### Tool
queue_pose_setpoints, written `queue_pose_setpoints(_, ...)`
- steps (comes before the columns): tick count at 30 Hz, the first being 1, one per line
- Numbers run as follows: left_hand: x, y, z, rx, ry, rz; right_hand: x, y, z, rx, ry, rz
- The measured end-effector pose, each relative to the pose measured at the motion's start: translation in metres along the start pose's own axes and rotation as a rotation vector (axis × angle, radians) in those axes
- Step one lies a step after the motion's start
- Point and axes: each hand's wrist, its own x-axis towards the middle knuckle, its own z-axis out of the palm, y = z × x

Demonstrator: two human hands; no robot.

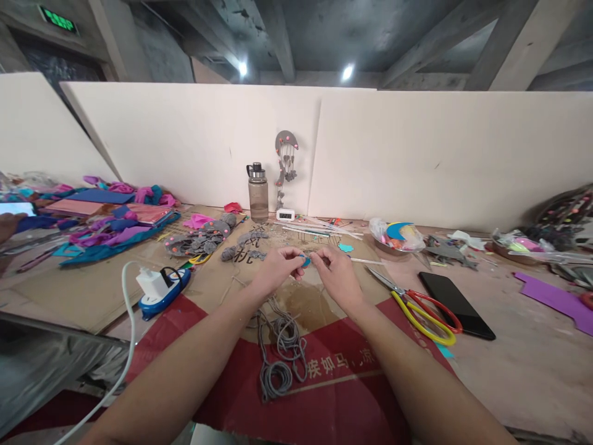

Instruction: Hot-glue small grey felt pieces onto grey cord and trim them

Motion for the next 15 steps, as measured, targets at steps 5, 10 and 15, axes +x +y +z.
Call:
queue_pose_setpoints(5,0.0017,-0.0014,-0.0018,-0.062,-0.031,-0.049,0.0010,0.0010,-0.0008,0.181,0.010,0.096)
queue_pose_setpoints(10,0.0024,-0.0031,-0.0022,-0.060,-0.025,-0.040,0.0021,0.0031,-0.0008,0.306,-0.029,0.126)
queue_pose_setpoints(15,0.0014,-0.0001,-0.0014,-0.039,-0.019,-0.057,0.0024,0.0059,-0.0013,0.321,-0.038,0.118)
